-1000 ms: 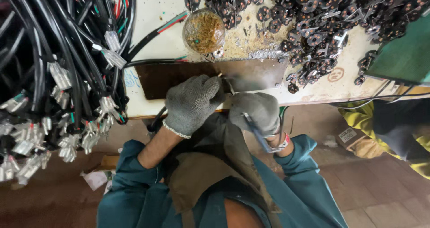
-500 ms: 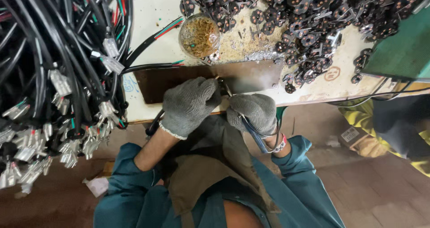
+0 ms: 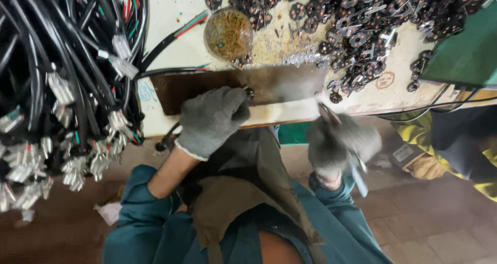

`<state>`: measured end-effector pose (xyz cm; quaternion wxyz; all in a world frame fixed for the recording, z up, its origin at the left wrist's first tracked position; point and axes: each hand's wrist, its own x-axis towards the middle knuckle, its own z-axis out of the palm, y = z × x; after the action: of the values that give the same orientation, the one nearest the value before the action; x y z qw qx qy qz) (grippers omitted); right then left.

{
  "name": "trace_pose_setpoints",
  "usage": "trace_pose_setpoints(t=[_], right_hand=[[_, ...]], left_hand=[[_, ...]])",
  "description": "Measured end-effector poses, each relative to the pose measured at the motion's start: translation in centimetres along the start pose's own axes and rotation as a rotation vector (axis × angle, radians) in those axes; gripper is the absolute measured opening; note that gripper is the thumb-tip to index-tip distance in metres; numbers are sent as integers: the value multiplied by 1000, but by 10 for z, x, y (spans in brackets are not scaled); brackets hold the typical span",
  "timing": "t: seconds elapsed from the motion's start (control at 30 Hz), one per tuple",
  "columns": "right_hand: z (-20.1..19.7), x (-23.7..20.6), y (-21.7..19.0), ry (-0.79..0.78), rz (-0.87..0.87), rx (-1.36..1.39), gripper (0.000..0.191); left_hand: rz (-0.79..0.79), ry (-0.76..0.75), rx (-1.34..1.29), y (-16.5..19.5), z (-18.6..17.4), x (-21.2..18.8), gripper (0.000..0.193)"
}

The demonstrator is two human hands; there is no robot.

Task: The person solders electrical wires to small black lamp-holder components at a workbench. Holding a soldering iron in one hand and a wire in the other, they solder each connection, place the finished part on the table, and reach for the next wire and component, repeating the cycle.

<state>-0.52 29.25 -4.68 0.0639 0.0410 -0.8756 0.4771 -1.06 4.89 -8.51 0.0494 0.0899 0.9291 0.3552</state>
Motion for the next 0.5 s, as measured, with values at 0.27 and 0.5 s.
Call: trace_pose_setpoints(t=[0.27,0.5], right_hand=[[15,-17,0,-175,24,-5,14],[12,-29,18,-251,18,-33,6]], left_hand=[[-61,-6,-38,6,-1,0,12],[-32,35,-109,7,-3,5,14]])
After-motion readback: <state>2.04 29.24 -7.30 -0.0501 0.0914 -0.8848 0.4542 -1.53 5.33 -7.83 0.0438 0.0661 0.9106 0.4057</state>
